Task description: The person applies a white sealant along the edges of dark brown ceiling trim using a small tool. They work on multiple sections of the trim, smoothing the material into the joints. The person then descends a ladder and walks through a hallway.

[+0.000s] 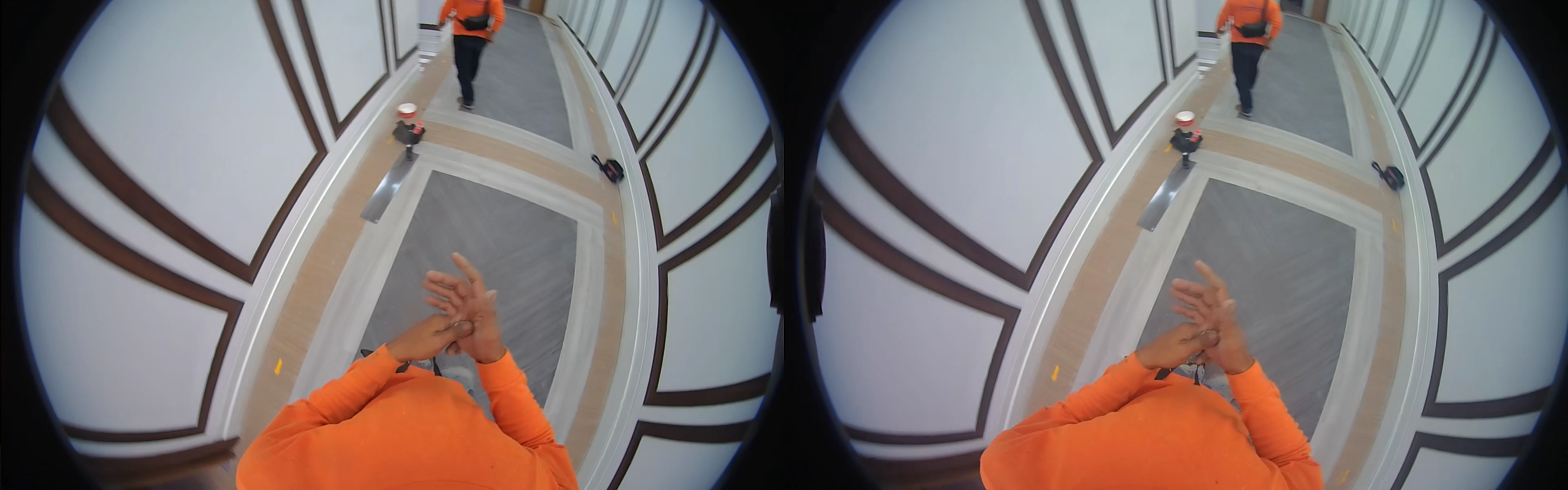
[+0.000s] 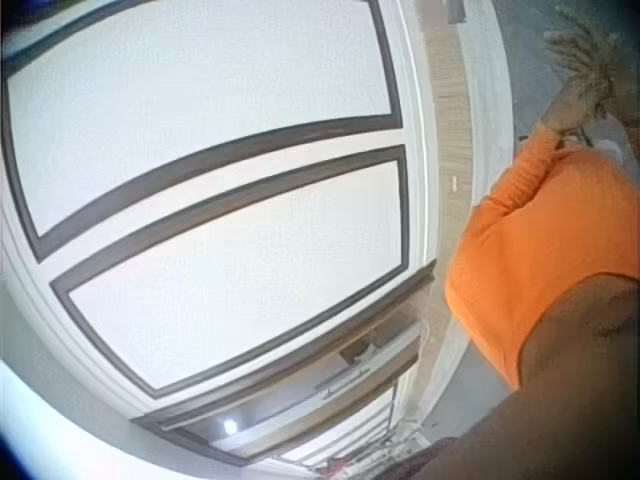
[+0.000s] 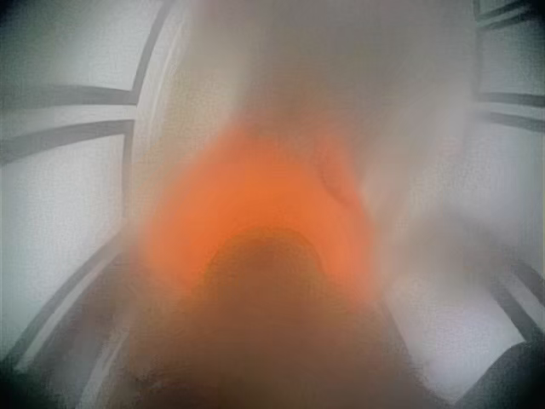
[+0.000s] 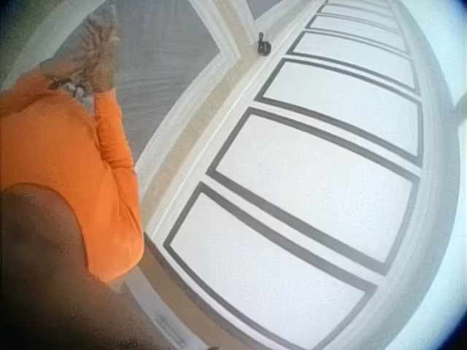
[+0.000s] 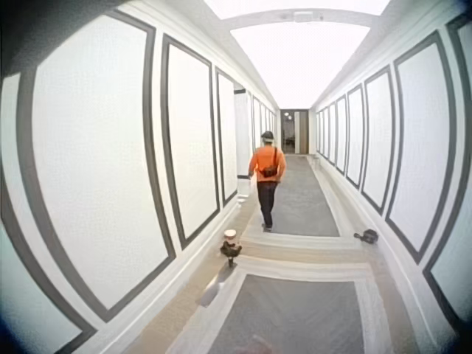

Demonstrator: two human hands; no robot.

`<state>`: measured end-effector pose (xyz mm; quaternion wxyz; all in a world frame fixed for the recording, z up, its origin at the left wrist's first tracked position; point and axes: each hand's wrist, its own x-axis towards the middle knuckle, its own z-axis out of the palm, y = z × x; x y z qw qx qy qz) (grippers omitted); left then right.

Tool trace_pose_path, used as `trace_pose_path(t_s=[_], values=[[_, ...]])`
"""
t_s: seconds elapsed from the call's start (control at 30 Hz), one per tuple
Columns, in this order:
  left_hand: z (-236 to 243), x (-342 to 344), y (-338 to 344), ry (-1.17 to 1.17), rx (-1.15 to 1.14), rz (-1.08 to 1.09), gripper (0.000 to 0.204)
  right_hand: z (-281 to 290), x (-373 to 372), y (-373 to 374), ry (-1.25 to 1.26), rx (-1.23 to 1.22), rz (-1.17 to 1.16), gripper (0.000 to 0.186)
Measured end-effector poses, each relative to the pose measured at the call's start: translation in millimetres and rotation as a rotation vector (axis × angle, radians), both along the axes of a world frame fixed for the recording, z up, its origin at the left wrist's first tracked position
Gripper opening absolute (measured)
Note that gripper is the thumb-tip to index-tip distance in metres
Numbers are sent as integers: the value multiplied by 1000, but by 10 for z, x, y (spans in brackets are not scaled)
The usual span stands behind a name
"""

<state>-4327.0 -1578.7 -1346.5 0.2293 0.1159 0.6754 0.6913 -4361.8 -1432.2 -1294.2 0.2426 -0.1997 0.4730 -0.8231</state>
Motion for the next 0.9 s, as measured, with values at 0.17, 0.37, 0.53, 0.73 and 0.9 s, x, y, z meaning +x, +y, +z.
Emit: trace_pose_path(t_s=[0.17, 0.37, 0.53, 0.73, 0.9], values=[[412, -1486, 558, 3, -222, -367, 60, 103, -1085, 725, -201, -392, -287, 106], [213, -3205, 1049, 17, -38, -616, 53, -14, -2388, 1346, -302, -893, -458, 102], [300, -4582, 1463, -26, 33, -378, 37, -22, -4011, 1991, -381, -1040, -515, 97], [579, -6149, 1535, 85, -75, -158, 34, 184, -5826, 2008, -421, -984, -322, 96], [440, -7257, 1632, 107, -28, 69, 34, 274, -7195, 1877, -395, -811, -208, 95]])
